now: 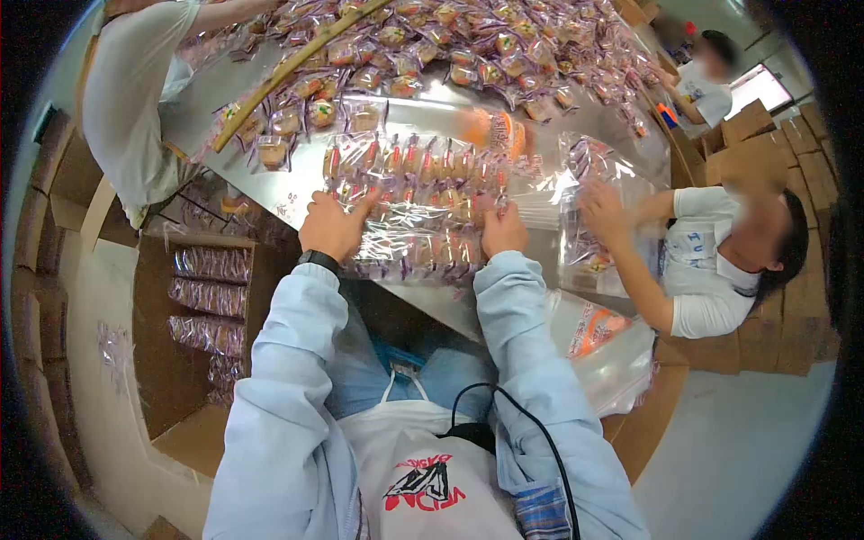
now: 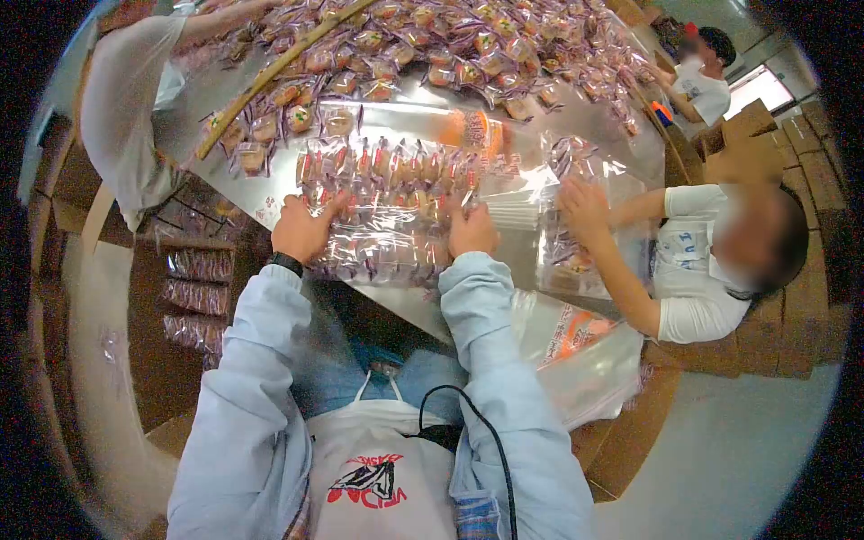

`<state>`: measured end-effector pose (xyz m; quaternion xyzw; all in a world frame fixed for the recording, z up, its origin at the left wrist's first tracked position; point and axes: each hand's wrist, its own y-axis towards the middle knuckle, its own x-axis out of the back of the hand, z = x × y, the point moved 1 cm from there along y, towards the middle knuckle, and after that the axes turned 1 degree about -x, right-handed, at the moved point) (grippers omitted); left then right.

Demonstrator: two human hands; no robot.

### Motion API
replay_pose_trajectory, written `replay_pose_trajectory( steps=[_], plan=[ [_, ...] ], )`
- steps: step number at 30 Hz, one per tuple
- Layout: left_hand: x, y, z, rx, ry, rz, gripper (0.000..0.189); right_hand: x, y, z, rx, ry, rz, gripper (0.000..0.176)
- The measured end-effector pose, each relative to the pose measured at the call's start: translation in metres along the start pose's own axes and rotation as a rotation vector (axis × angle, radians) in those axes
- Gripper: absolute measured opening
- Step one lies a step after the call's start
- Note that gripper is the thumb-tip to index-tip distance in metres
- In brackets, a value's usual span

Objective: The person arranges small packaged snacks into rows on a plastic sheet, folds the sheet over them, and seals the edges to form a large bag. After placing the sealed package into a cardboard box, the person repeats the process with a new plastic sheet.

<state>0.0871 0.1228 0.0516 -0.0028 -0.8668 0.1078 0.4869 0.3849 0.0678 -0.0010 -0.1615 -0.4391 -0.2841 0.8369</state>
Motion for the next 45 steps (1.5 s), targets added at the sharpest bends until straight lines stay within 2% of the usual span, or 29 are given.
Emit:
replay_pose_trajectory(
  steps=[4,8,11,13,15,16,19,20,21,22,23,24,25,27,29,30,33,34,37,38,41,42,43,45],
  plan=[
    [-0.011,0.017,0.022,-0.040,-0.208,-0.001,0.096,-0.013,0.012,-0.013,0.064,0.137,-0.075,0.074],
    [-0.022,0.034,0.037,-0.073,-0.277,0.059,0.089,-0.010,0.026,-0.021,-0.053,0.193,0.079,0.074],
    [-0.025,0.034,0.039,-0.090,-0.324,-0.001,0.091,-0.020,0.035,-0.032,-0.089,0.236,0.142,0.076],
    [-0.027,0.037,0.042,-0.033,-0.427,0.004,0.091,-0.011,0.035,-0.033,-0.119,0.216,0.166,0.078],
    [-0.023,0.057,0.057,-0.007,-0.641,0.419,0.090,-0.023,0.061,-0.058,-0.115,0.252,0.255,0.076],
    [0.008,0.032,0.040,0.000,-0.759,0.439,0.085,-0.017,0.064,-0.053,-0.110,0.264,0.307,0.075],
    [0.016,0.002,0.062,-0.125,-0.894,0.368,0.060,0.038,0.024,-0.018,0.028,0.264,0.371,0.071],
    [0.034,-0.021,0.065,-0.090,-1.037,0.366,0.055,0.038,0.018,-0.024,0.008,0.458,0.358,0.067],
    [0.046,-0.038,0.074,-0.106,-1.154,0.444,0.060,0.047,0.004,-0.025,0.013,0.603,0.395,0.064],
    [0.053,-0.051,0.086,-0.125,-1.141,0.455,0.061,0.057,-0.010,-0.024,0.012,0.748,0.435,0.061],
    [0.063,-0.067,0.101,-0.137,-1.125,0.457,0.063,0.074,-0.031,-0.011,0.048,0.846,0.536,0.059],
    [0.087,-0.095,0.098,-0.113,-1.112,0.427,0.067,0.076,-0.039,-0.025,-0.013,0.939,0.664,0.058],
    [0.075,-0.108,0.119,-0.126,-1.269,0.331,0.071,0.074,-0.046,-0.037,-0.080,1.022,0.799,0.058],
    [0.076,-0.155,0.136,-0.154,-1.682,0.178,0.081,0.079,-0.090,-0.019,-0.231,1.144,0.907,0.062],
    [0.049,-0.187,0.146,-0.199,-1.844,0.040,0.102,0.056,-0.116,-0.010,0.004,1.190,1.029,0.066],
    [0.032,-0.203,0.148,-0.146,-1.897,0.125,0.121,0.045,-0.132,-0.006,0.107,1.218,1.072,0.068],
    [0.013,-0.225,0.138,0.066,-2.440,0.008,0.129,0.001,-0.172,0.010,-0.050,1.337,0.995,0.071],
    [0.018,-0.226,0.142,-0.407,-2.590,0.230,0.114,-0.005,-0.184,0.024,-0.013,1.369,1.068,0.071],
    [0.045,-0.244,0.145,-0.369,-1.765,-0.043,0.102,-0.023,-0.217,0.043,-0.136,1.541,1.345,0.072],
    [0.053,-0.251,0.143,-0.190,-1.887,0.041,0.103,-0.037,-0.218,0.036,-0.056,1.703,1.585,0.073],
    [0.051,-0.247,0.145,-0.214,-1.836,0.029,0.102,-0.045,-0.237,0.043,-0.047,1.340,1.304,0.074],
    [0.052,-0.248,0.149,-0.207,-1.868,0.054,0.096,-0.038,-0.237,0.058,0.051,1.261,1.308,0.073],
    [0.055,-0.248,0.156,-0.234,-1.846,-0.020,0.086,-0.027,-0.239,0.080,0.146,1.183,1.308,0.072],
    [0.061,-0.256,0.174,-0.256,-1.798,-0.141,0.069,-0.023,-0.238,0.096,0.168,1.090,1.376,0.072]
  ],
)
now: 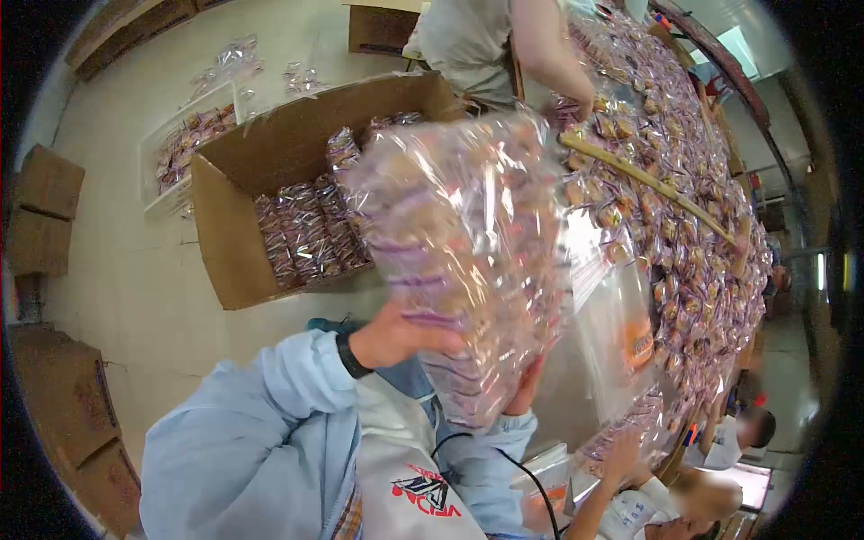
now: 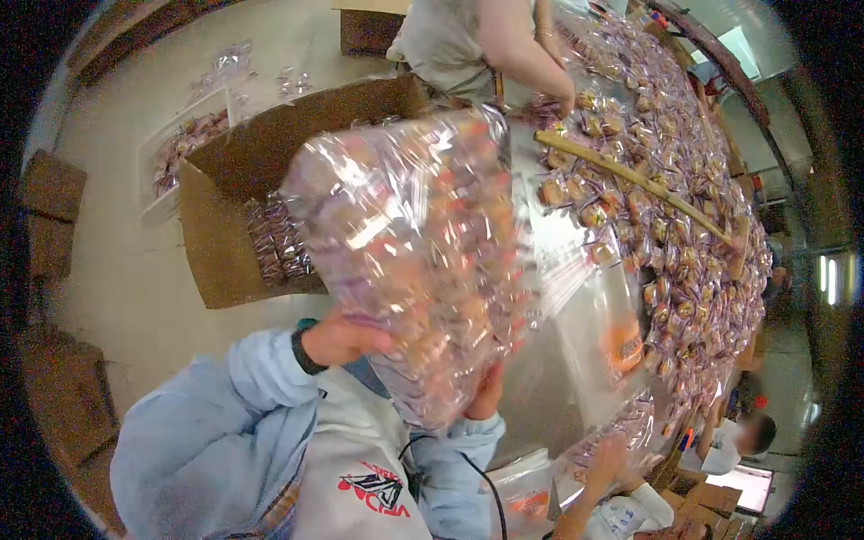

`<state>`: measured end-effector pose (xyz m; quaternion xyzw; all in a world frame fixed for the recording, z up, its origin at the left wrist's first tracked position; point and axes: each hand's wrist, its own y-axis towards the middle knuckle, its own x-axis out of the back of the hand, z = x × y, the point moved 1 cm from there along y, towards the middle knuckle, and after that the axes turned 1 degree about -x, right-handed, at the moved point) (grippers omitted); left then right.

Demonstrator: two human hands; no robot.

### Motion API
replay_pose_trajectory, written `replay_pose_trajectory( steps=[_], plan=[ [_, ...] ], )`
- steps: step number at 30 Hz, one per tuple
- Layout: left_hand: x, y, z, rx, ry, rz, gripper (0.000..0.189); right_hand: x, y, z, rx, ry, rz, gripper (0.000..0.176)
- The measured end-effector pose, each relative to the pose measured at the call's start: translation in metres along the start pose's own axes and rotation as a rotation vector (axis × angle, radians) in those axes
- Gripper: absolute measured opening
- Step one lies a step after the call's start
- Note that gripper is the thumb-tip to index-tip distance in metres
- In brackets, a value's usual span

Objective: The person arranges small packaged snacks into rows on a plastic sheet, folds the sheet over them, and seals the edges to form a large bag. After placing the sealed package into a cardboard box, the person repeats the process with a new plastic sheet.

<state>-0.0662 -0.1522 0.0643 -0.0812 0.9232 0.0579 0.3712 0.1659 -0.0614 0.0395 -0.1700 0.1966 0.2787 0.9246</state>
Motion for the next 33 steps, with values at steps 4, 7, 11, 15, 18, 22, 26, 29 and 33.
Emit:
replay_pose_trajectory(
  steps=[4,7,11,15,18,22,26,29,33],
  plan=[
    [0.062,-0.034,-0.060,-0.098,-0.148,-0.209,0.043,0.020,0.028,0.024,-0.057,-0.106,0.012,0.060],
    [0.059,-0.043,-0.142,-0.217,-0.080,-0.504,0.046,0.077,0.054,0.034,0.130,-0.683,-0.220,0.049],
    [0.070,-0.049,-0.207,-0.236,0.406,-0.781,0.038,0.126,0.080,0.001,0.443,-1.376,-0.419,0.049],
    [0.092,-0.045,-0.213,-0.040,0.545,-0.786,0.036,0.126,0.086,-0.010,0.545,-1.622,-0.434,0.053],
    [0.182,-0.049,-0.187,0.228,0.388,-0.757,0.037,0.125,0.085,-0.014,0.550,-1.588,-0.466,0.052],
    [0.221,-0.016,-0.133,0.235,0.211,-0.824,0.038,0.124,0.082,-0.011,0.528,-1.588,-0.424,0.052],
    [0.298,0.011,-0.063,0.366,0.420,-0.894,0.051,0.118,0.084,-0.010,0.521,-1.539,-0.431,0.053],
    [0.308,0.028,-0.018,0.404,0.359,-0.873,0.054,0.117,0.084,-0.007,0.496,-1.562,-0.429,0.054],
    [0.289,0.052,-0.003,0.513,0.493,-0.895,0.055,0.107,0.085,-0.001,0.467,-1.635,-0.424,0.055]
  ],
)
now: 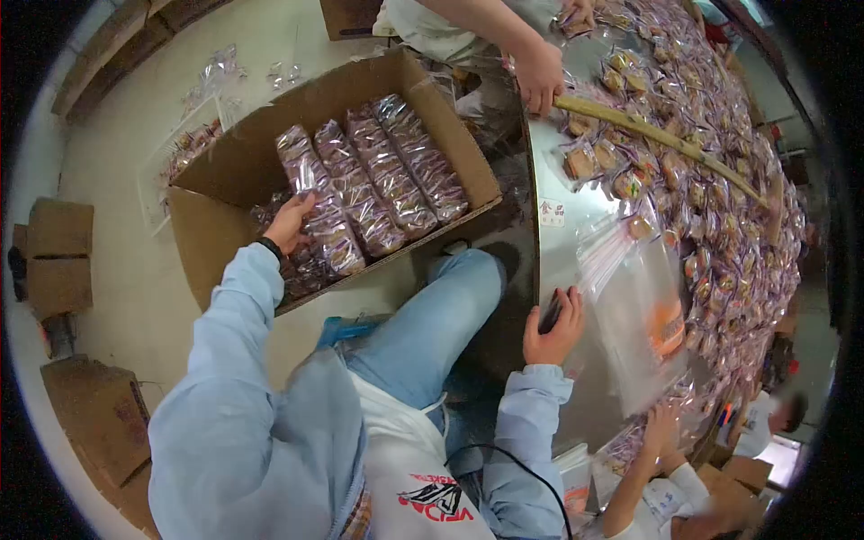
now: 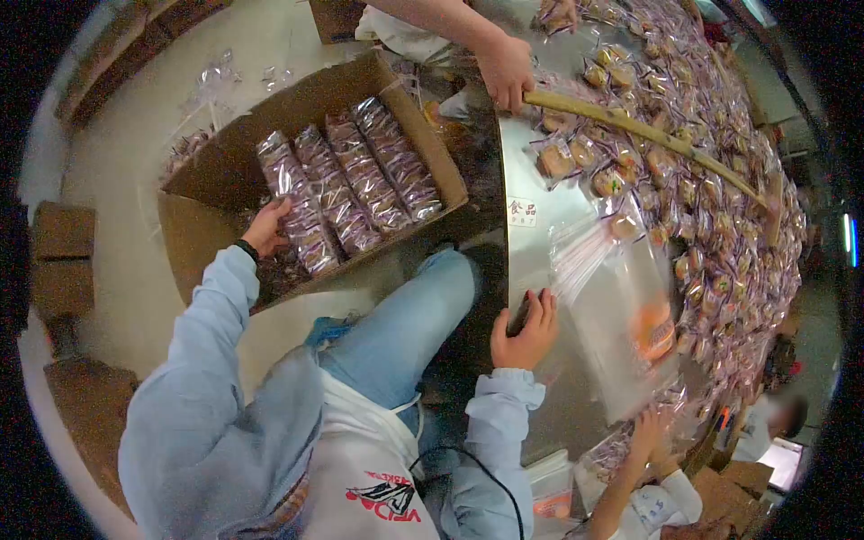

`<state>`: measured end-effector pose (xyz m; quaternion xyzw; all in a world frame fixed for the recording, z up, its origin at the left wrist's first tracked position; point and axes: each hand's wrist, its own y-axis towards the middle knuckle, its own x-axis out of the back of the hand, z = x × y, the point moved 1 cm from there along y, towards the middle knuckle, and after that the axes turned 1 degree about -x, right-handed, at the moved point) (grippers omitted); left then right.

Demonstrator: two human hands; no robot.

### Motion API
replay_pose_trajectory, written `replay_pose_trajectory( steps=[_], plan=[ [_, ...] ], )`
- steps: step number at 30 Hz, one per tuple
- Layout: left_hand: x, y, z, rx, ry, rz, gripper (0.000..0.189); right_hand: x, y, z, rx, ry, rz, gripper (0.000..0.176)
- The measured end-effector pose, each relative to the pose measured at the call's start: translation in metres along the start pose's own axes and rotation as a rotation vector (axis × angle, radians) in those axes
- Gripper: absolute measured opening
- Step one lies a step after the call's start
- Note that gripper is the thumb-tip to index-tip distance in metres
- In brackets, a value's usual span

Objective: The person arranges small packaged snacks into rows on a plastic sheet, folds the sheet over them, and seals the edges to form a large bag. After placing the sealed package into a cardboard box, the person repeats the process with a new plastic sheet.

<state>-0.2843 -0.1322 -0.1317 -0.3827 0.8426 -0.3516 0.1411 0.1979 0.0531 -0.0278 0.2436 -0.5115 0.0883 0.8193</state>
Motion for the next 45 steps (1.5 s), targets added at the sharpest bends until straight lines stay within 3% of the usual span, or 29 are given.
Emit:
replay_pose_trajectory(
  steps=[3,4,7,9,11,14,17,18,20,29,40,45],
  plan=[
    [0.003,0.021,0.003,-0.070,0.009,0.161,0.057,-0.003,0.005,0.002,-0.021,0.005,0.006,0.054],
    [0.008,0.037,0.015,-0.007,0.001,0.245,0.082,-0.002,0.004,0.003,-0.036,0.027,0.009,0.055],
    [0.013,0.054,0.049,0.023,-0.010,0.152,0.101,-0.001,0.001,0.001,-0.058,0.078,0.030,0.058],
    [0.030,0.056,0.054,0.108,-0.422,0.147,0.112,0.002,0.000,0.001,-0.022,0.054,0.034,0.058],
    [0.071,0.078,0.069,0.103,-0.442,0.280,0.114,0.005,0.002,0.002,-0.037,0.056,0.049,0.058],
    [0.096,0.117,0.100,0.158,-0.235,-0.007,0.114,-0.003,0.001,0.000,-0.051,0.062,0.040,0.057],
    [0.058,0.131,0.107,0.044,-0.232,-0.223,0.110,0.000,0.003,0.003,-0.068,0.035,0.046,0.057],
    [0.023,0.122,0.100,0.102,-0.358,-0.334,0.097,0.002,0.004,0.005,-0.071,0.030,0.050,0.057],
    [-0.003,0.121,0.107,0.137,-0.394,-0.386,0.093,0.003,0.004,0.008,-0.080,0.025,0.060,0.056],
    [0.025,0.144,0.140,0.186,-0.294,-0.160,0.075,-0.001,0.002,0.002,-0.101,0.043,0.067,0.057],
    [0.011,0.148,0.158,0.244,-0.198,-0.073,0.054,0.004,0.005,0.008,-0.058,0.048,0.119,0.052],
    [0.020,0.159,0.147,0.240,0.025,-0.109,0.045,0.001,0.000,0.005,-0.082,0.084,0.069,0.055]
  ],
)
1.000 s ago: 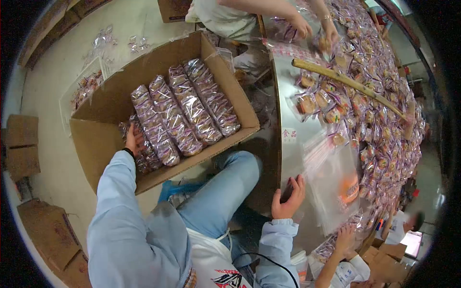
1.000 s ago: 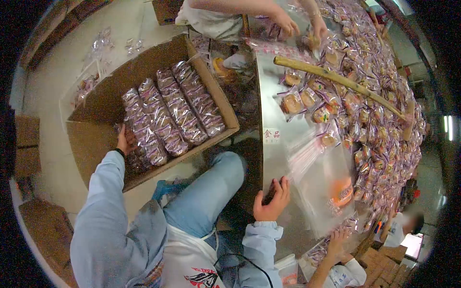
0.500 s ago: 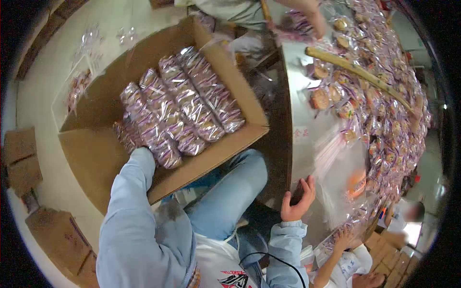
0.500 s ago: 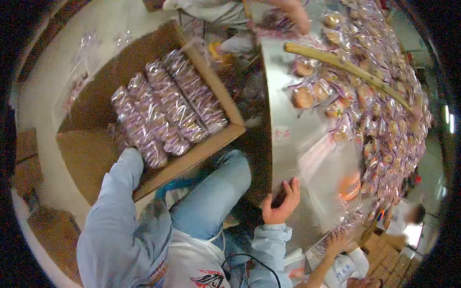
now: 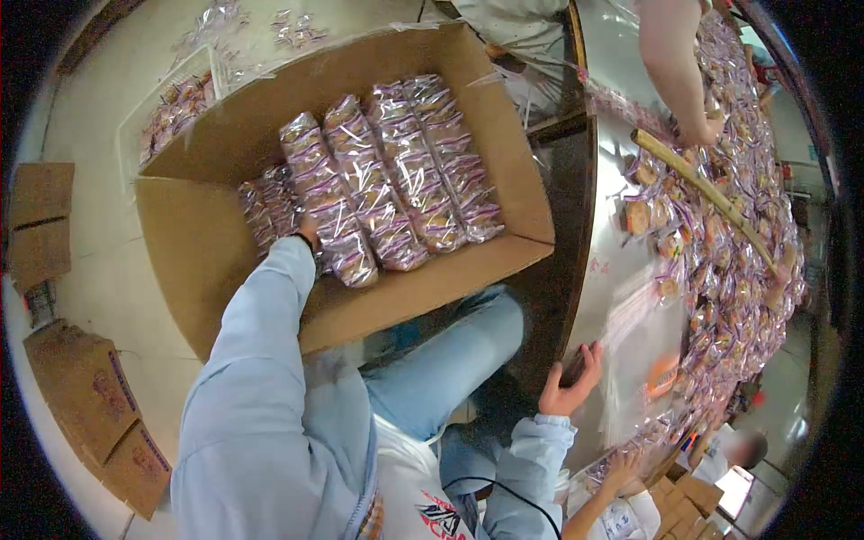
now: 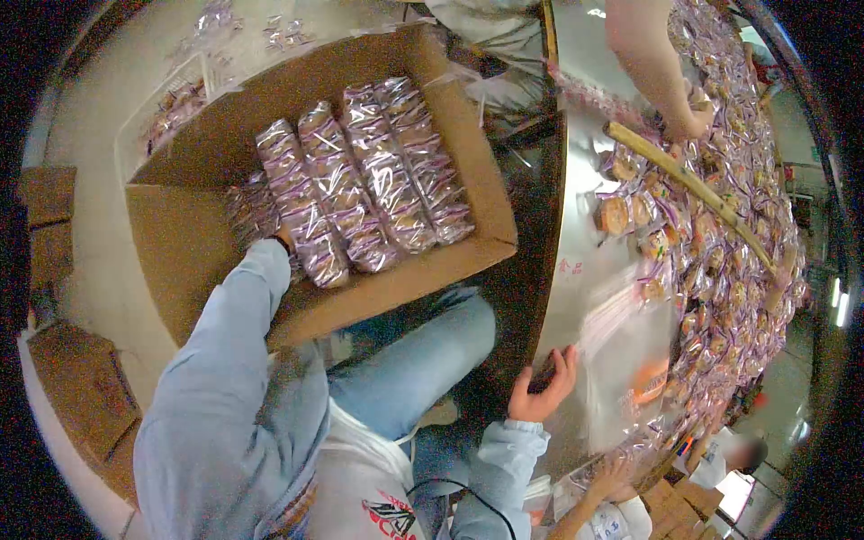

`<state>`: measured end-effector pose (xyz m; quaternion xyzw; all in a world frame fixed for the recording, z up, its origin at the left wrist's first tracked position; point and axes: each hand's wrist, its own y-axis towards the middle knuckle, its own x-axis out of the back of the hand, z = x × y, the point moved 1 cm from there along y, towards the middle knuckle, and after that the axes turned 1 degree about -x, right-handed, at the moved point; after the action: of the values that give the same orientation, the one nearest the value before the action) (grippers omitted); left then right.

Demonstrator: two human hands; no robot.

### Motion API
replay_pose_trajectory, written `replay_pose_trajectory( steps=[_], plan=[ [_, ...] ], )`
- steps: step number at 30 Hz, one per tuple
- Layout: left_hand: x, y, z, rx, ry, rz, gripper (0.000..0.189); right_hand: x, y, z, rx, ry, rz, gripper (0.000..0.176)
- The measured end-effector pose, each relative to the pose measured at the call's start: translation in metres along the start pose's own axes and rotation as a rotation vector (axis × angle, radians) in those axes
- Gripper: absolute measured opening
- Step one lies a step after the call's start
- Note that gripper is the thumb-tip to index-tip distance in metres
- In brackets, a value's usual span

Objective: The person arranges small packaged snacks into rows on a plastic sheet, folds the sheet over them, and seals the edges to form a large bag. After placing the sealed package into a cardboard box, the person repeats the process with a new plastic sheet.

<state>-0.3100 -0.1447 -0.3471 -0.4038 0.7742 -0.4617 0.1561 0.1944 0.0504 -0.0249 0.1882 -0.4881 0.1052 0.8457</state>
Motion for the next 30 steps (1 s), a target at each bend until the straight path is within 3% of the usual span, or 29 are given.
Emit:
replay_pose_trajectory(
  steps=[4,9,11,14,17,23,30],
  plan=[
    [0.026,0.009,-0.015,-0.022,0.116,-0.034,0.038,-0.005,-0.001,-0.007,0.021,0.020,-0.036,0.055],
    [0.060,-0.013,-0.069,-0.154,-0.277,0.062,0.024,-0.005,0.001,-0.009,0.089,-0.066,-0.073,0.057],
    [0.067,-0.027,-0.092,-0.299,-0.347,0.086,0.035,-0.007,0.000,-0.016,0.125,-0.111,-0.116,0.058],
    [0.063,-0.102,-0.141,-0.298,-0.443,0.096,0.046,-0.005,-0.002,-0.017,0.142,-0.196,-0.158,0.058],
    [0.080,-0.127,-0.160,-0.361,-0.477,0.161,0.060,-0.008,-0.001,-0.019,0.182,-0.209,-0.187,0.055],
    [0.127,-0.138,-0.166,-0.386,-0.450,0.121,0.063,-0.008,-0.005,-0.023,0.211,-0.198,-0.247,0.044],
    [0.125,-0.158,-0.178,-0.370,-0.517,0.181,0.067,-0.010,-0.004,-0.021,0.159,-0.138,-0.232,0.028]
  ],
)
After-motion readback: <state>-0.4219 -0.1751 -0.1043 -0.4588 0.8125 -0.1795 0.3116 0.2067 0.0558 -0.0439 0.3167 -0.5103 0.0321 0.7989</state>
